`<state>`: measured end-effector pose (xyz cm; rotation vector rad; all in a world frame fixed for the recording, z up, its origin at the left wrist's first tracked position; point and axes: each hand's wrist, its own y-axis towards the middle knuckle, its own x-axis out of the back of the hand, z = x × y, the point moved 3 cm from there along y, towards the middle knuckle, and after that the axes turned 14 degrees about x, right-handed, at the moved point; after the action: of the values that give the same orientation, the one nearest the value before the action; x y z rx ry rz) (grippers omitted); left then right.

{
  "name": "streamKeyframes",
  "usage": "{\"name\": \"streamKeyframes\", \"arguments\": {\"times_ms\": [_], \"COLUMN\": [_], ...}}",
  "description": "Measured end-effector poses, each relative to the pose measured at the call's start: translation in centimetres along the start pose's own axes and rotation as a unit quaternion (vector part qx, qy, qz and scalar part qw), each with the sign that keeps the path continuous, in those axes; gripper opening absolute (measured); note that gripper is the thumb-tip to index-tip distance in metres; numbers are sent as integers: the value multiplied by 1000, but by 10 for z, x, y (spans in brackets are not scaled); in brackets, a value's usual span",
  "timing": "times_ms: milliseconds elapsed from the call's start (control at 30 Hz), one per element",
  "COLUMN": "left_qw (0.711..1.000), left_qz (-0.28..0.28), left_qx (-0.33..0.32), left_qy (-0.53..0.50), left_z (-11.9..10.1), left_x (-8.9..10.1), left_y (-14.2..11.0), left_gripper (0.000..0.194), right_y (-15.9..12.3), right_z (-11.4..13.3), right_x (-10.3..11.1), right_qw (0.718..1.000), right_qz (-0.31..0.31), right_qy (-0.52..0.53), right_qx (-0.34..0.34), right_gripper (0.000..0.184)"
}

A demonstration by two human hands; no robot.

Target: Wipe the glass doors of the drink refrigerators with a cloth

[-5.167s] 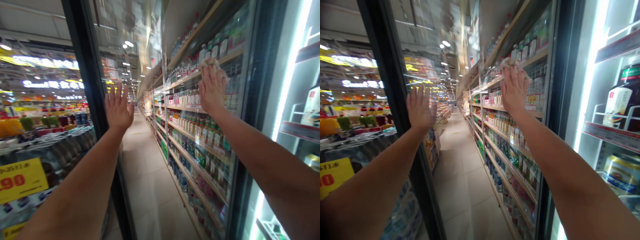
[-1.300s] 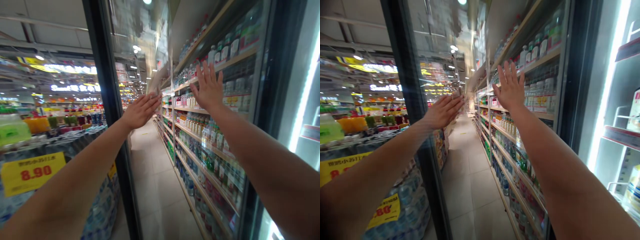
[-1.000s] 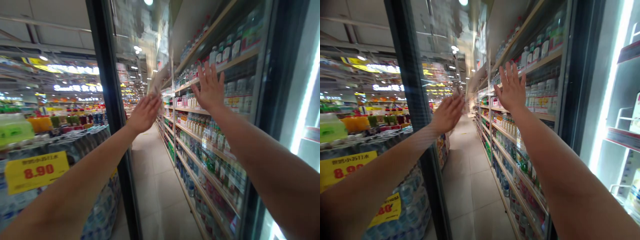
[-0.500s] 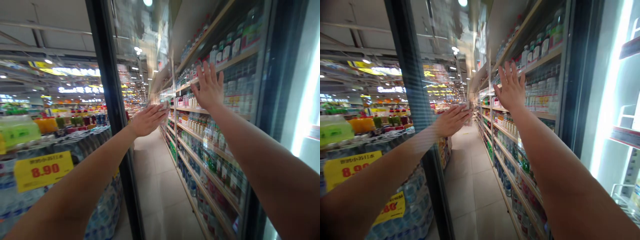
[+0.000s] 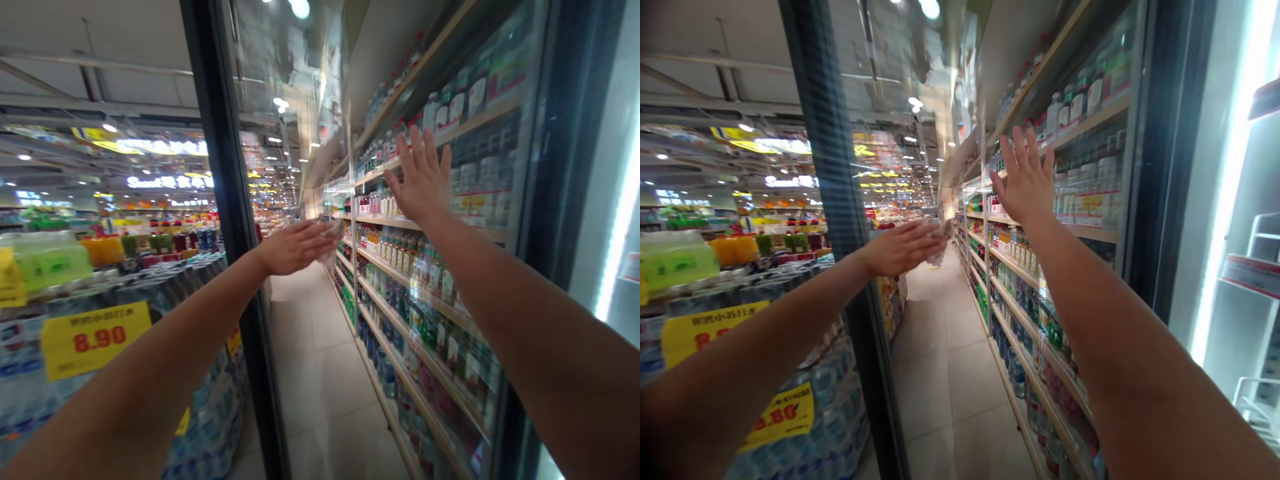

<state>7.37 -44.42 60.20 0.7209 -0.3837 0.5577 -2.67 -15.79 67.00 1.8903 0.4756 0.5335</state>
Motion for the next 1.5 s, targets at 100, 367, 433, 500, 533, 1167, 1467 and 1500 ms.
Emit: {"name": "streamKeyframes", "arguments": {"times_ms": [100,367,433,500,533,1167,1467,1500], "left_qw": [969,990,995,978,960,954,926,918], "left_qz": [-139,-107,-78,-118,-146,-201,-221,-232], "left_qx": [205,91,64,169,239,224,305,321], "left_qy": [-11,14,20,8,1,-2,-15,-18], "left_z": [37,-9,1,29,42,22,55,52], "left_x": [14,10,16,27,32,27,34,34], "left_y": [7,37,41,44,44,49,46,47], "left_gripper": [59,57,55,57,59,60,60,60], "right_y": [0,0,0,0,0,0,-1,-1], "right_z": [0,1,1,2,2,1,0,0], "right_x": [0,0,-1,-1,-1,-1,1,1], "right_qw": [1000,1000,1000,1000,1000,1000,1000,1000], "right_qz": [1,5,5,6,9,-13,-8,-6], "right_qy": [-4,-14,-13,-16,-18,-17,-4,-3], "right_qx": [-1,1,3,3,2,6,-1,-1], "right_gripper": [68,68,68,68,68,65,64,64]}}
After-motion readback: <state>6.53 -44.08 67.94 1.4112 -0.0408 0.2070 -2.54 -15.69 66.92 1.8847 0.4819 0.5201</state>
